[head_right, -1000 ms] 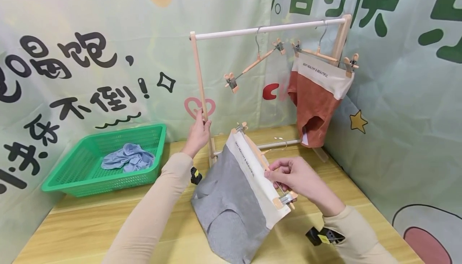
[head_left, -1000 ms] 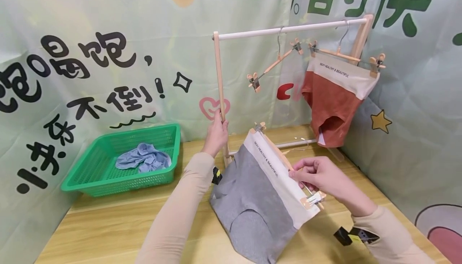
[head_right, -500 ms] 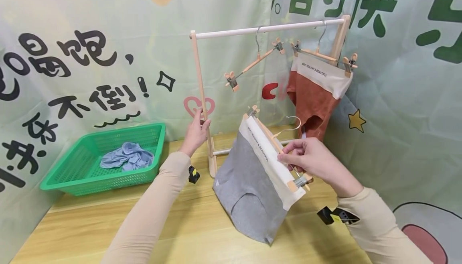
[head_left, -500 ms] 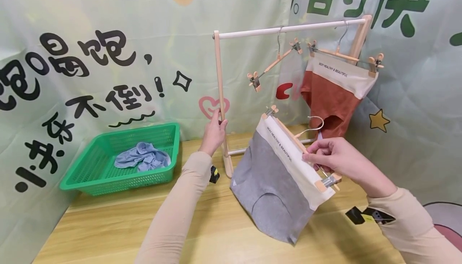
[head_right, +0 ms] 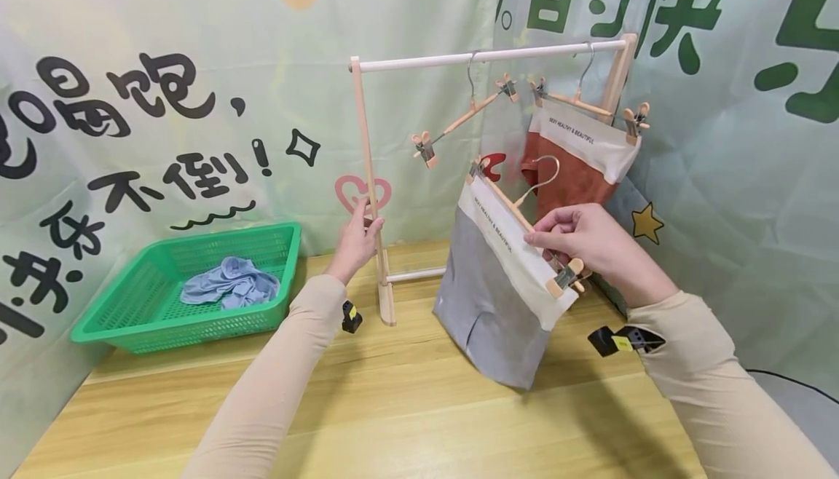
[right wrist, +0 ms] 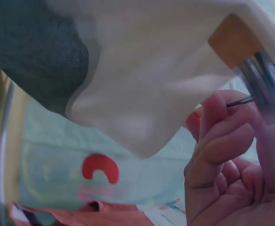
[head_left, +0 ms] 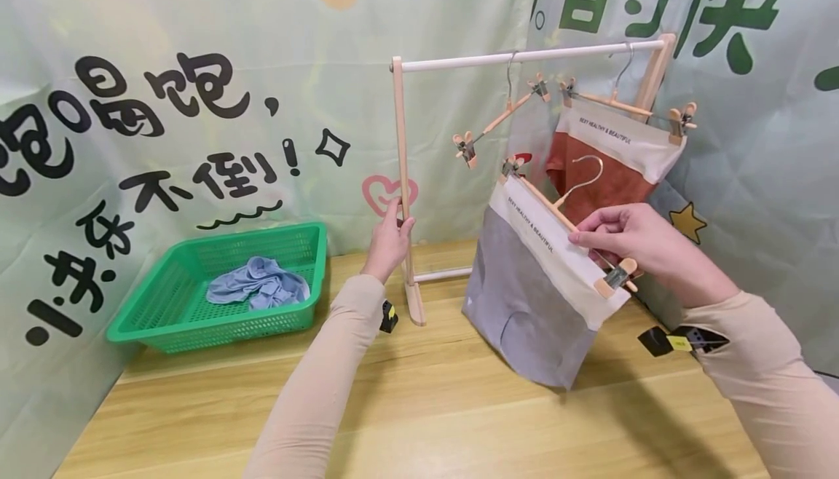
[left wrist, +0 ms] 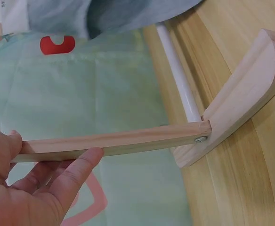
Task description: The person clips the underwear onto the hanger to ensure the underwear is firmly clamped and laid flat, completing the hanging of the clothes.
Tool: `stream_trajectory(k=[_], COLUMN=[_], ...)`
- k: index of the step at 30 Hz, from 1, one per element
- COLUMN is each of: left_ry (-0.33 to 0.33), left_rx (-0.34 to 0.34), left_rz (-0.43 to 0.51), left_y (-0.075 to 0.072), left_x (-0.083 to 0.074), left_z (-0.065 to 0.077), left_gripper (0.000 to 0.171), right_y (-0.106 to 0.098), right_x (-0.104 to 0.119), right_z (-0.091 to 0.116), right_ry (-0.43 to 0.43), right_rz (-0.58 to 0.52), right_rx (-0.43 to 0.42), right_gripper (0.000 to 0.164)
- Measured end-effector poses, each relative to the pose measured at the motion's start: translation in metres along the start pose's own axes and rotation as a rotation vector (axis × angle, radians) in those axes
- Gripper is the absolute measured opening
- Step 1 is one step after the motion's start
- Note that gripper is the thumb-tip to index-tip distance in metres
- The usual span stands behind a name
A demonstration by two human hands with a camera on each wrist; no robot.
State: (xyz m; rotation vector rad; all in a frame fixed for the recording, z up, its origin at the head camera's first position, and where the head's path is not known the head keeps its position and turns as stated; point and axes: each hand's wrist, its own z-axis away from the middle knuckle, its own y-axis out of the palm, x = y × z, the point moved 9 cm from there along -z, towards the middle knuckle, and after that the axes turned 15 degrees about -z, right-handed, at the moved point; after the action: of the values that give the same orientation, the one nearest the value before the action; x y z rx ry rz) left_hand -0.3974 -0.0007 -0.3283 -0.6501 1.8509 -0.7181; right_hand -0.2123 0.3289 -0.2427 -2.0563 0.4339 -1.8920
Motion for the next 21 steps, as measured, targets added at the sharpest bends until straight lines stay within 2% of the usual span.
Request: stream_trajectory(k=[8, 17, 21], left_ry=[0.018, 0.014, 0.011], left_rx=[-0.004, 0.0, 0.005], left_rz=[0.01, 0.012, 0.012], left_y=[-0.001, -0.002, -0.001], left_x=[-0.001, 0.0, -0.001], left_z=[0.0, 0.001, 0.001], left_gripper=[0.048, 0.048, 0.048], right_y=[-0.027, -0.051, -0.058], right_x=[0.02, 0.049, 0.061], right_z=[-0.018, -0.032, -0.037], right_ry=[0.019, 0.002, 0.002], right_rz=[0.088, 0.281, 0.325], right_rx=[-0.067, -0.12, -0.137], right_gripper=[0.027, 0.04, 0.041])
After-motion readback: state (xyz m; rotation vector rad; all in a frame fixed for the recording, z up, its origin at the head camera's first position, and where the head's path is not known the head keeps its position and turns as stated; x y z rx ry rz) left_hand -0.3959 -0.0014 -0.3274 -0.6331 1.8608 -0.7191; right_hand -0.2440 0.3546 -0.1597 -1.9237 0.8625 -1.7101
